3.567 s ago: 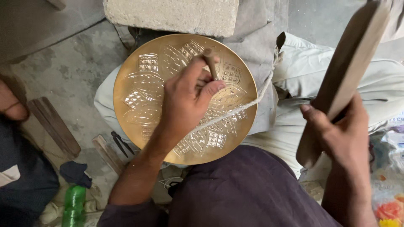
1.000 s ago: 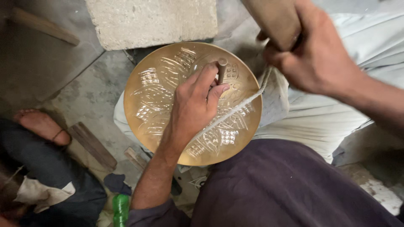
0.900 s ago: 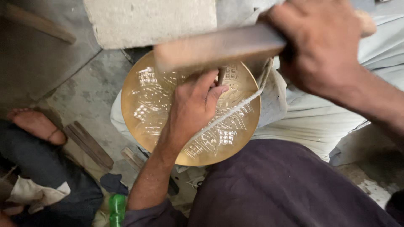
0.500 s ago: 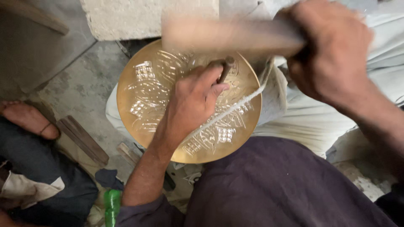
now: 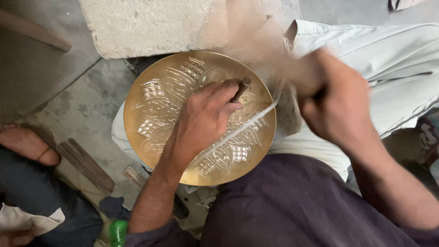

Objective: The person sits on the floor with a brass plate on their lap and hammers a punch to deepen an embossed floral pattern, repositioning the punch across the design by hand while striking with a wooden mallet.

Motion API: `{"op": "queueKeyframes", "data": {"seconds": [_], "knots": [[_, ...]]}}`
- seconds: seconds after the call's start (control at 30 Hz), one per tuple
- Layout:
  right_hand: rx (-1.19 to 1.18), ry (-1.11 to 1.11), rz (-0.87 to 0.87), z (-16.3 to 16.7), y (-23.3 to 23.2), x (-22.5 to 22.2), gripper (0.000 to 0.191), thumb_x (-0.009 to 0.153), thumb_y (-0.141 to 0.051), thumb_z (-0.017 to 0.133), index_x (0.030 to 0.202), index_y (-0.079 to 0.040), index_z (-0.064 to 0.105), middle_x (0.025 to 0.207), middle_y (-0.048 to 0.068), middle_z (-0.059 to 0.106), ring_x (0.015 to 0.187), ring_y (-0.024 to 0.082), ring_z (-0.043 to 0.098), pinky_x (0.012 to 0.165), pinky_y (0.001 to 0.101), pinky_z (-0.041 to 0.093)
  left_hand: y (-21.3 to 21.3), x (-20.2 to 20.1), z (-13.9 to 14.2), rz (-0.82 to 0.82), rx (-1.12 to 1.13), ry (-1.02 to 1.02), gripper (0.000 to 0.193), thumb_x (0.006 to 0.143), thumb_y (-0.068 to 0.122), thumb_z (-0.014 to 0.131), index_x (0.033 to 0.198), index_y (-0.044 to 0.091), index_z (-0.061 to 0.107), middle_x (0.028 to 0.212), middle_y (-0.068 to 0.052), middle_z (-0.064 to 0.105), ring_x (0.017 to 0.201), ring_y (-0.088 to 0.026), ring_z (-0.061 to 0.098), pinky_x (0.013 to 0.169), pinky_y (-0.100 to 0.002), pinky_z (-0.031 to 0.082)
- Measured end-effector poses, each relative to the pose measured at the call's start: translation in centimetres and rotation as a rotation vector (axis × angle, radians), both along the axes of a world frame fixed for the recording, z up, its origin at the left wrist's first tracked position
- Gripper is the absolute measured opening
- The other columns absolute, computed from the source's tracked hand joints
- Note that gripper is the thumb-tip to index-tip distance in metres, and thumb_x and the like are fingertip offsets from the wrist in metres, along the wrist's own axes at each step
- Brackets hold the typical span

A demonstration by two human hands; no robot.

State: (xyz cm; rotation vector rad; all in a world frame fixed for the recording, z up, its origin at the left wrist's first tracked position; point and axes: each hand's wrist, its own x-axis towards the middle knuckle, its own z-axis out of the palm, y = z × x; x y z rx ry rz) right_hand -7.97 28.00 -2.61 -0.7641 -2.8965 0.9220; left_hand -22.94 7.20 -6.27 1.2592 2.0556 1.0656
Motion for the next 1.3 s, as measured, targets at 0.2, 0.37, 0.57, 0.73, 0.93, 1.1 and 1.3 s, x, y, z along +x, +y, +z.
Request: {"op": "queueKeyframes", "data": {"seconds": [0.2, 0.37, 0.57, 0.73, 0.93, 1.1, 1.3], "knots": [[-0.004, 0.053, -0.011, 1.4, 0.2, 2.4, 0.049, 0.08, 0.001, 0.074, 0.126, 0.003, 0.056, 0.11, 0.022, 0.069, 0.1, 0.033, 0.069, 0.083, 0.0441, 0.057, -0.2, 0.6, -0.1, 0.226, 0.094, -0.182, 0.025, 0.1, 0.016, 0.075, 0.119, 0.006, 0.061, 0.098, -0.008, 0.074, 0.089, -0.02, 0.078, 0.076, -0.032, 0.064], [-0.331, 0.045, -0.198, 1.0, 1.0, 4.3, 0.052, 0.09, -0.004, 0.074, 0.135, 0.002, 0.05, 0.109, 0.015, 0.068, 0.103, 0.023, 0.068, 0.092, 0.0378, 0.057, 1.0, 1.9, -1.6, 0.238, 0.141, -0.159, 0.025, 0.098, 0.018, 0.077, 0.114, 0.006, 0.064, 0.094, -0.005, 0.074, 0.084, -0.015, 0.078, 0.07, -0.028, 0.063], [-0.478, 0.29, -0.21, 1.1, 2.5, 4.2, 0.049, 0.095, -0.011, 0.067, 0.134, 0.003, 0.04, 0.114, 0.008, 0.062, 0.109, 0.018, 0.064, 0.094, 0.0329, 0.058, 1.4, 2.5, -3.4, 0.18, 0.138, -0.183, 0.023, 0.095, 0.019, 0.08, 0.105, 0.005, 0.063, 0.087, -0.007, 0.072, 0.075, -0.017, 0.074, 0.063, -0.033, 0.059], [-0.215, 0.222, -0.064, 1.3, 4.2, 2.5, 0.04, 0.098, -0.002, 0.063, 0.133, 0.006, 0.046, 0.113, 0.014, 0.062, 0.104, 0.023, 0.065, 0.09, 0.0349, 0.058, 0.9, 2.6, -2.9, 0.234, 0.234, -0.183, 0.022, 0.096, 0.014, 0.076, 0.107, 0.002, 0.06, 0.091, -0.01, 0.068, 0.081, -0.025, 0.071, 0.069, -0.038, 0.056], [0.236, 0.118, 0.409, 2.0, 6.7, 0.8, 0.031, 0.102, 0.01, 0.058, 0.132, 0.008, 0.052, 0.111, 0.022, 0.063, 0.098, 0.03, 0.067, 0.085, 0.0373, 0.058, 1.0, 2.5, -3.1, 0.206, 0.216, -0.144, 0.023, 0.098, 0.012, 0.075, 0.108, 0.002, 0.057, 0.091, -0.013, 0.064, 0.08, -0.029, 0.068, 0.07, -0.042, 0.053], [0.28, -0.141, 0.255, 3.1, 7.5, -1.8, 0.029, 0.096, 0.012, 0.062, 0.124, 0.011, 0.057, 0.097, 0.024, 0.064, 0.079, 0.031, 0.065, 0.066, 0.0391, 0.054, 1.2, 2.3, -2.9, 0.219, 0.195, -0.168, 0.025, 0.096, 0.013, 0.075, 0.113, 0.003, 0.059, 0.094, -0.013, 0.066, 0.083, -0.032, 0.069, 0.072, -0.043, 0.054], [0.514, -0.131, 0.508, 3.6, 7.2, -3.5, 0.036, 0.088, 0.011, 0.064, 0.123, 0.004, 0.062, 0.096, 0.02, 0.068, 0.077, 0.027, 0.069, 0.065, 0.035, 0.057, 0.8, 2.0, -2.3, 0.229, 0.148, -0.191, 0.027, 0.096, 0.016, 0.075, 0.116, 0.005, 0.061, 0.091, -0.014, 0.066, 0.082, -0.033, 0.069, 0.07, -0.045, 0.053]]}}
